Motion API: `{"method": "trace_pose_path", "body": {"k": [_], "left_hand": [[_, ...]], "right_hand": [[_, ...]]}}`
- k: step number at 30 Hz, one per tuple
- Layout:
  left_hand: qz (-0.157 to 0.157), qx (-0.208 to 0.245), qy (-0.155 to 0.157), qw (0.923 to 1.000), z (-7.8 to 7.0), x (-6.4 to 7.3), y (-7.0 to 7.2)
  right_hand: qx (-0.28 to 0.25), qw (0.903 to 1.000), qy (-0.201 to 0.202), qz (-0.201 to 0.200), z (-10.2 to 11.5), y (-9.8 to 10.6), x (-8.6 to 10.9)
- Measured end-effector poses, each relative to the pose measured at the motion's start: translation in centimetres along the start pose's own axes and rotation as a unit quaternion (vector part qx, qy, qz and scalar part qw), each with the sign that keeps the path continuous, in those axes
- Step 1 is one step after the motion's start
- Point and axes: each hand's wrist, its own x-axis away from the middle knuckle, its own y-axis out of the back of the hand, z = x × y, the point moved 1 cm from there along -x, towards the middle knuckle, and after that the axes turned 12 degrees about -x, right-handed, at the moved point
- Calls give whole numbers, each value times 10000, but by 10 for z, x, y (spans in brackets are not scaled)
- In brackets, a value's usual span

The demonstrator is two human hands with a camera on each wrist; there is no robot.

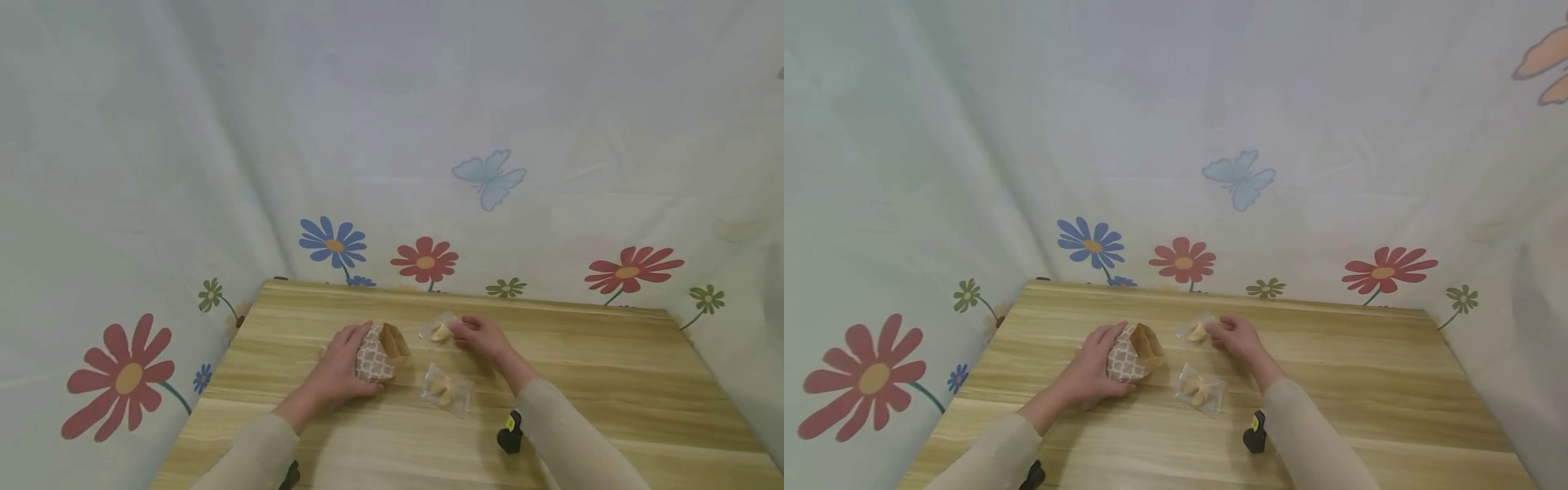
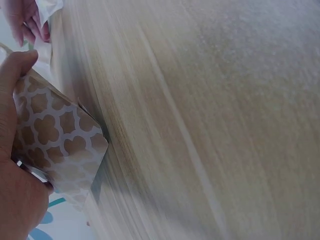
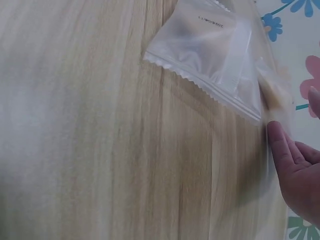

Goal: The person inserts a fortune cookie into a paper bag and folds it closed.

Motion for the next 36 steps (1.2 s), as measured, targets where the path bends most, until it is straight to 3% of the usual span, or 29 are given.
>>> {"method": "trace_pose_path", "body": {"k": [11, 25, 36], "left_hand": [[-84, -29, -56, 9999, -1, 2, 2], [-152, -66, -169, 9997, 2, 3, 1], [-69, -87, -76, 9999, 3, 6, 5]], "right_hand": [[850, 9964, -16, -36, 3, -10, -15], [1539, 9878, 92, -207, 8, -29, -33], [1874, 9804, 551, -245, 11, -42, -29]]}}
